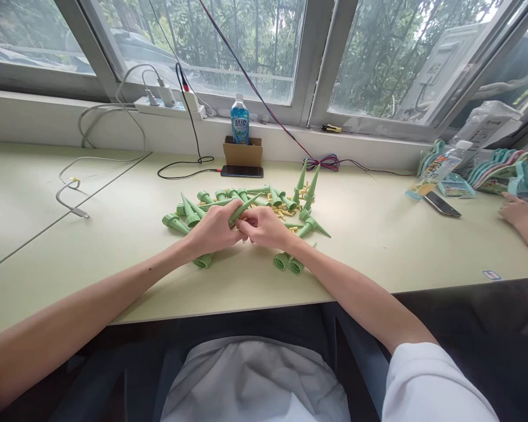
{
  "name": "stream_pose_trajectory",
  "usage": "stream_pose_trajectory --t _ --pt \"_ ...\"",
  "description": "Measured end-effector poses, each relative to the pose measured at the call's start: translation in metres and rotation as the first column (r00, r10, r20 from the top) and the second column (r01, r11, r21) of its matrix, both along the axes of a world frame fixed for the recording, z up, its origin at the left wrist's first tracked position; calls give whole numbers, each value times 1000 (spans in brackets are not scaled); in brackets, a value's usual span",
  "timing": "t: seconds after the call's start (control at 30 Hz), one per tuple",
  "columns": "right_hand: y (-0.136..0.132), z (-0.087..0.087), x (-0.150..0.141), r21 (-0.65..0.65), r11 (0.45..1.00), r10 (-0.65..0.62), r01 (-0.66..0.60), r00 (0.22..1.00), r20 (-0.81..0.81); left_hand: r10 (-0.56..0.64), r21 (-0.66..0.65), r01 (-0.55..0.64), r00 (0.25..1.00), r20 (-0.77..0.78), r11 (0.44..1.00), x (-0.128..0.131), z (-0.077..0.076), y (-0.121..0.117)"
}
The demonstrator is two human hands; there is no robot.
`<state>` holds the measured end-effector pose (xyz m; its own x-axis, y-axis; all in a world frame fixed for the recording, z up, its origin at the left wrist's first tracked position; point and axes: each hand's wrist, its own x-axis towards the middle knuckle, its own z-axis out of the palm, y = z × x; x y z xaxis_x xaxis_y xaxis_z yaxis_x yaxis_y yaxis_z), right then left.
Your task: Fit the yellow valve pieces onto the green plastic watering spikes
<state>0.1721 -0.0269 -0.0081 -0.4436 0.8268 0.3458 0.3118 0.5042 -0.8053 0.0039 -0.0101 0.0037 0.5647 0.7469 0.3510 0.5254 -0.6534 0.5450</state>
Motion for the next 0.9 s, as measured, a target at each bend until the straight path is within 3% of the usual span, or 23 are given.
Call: stream_pose_trajectory --t 0.9 --pt "-2 1 -3 60 997 -43 44 999 -8 25 54 -24 999 -26 998 0 1 0"
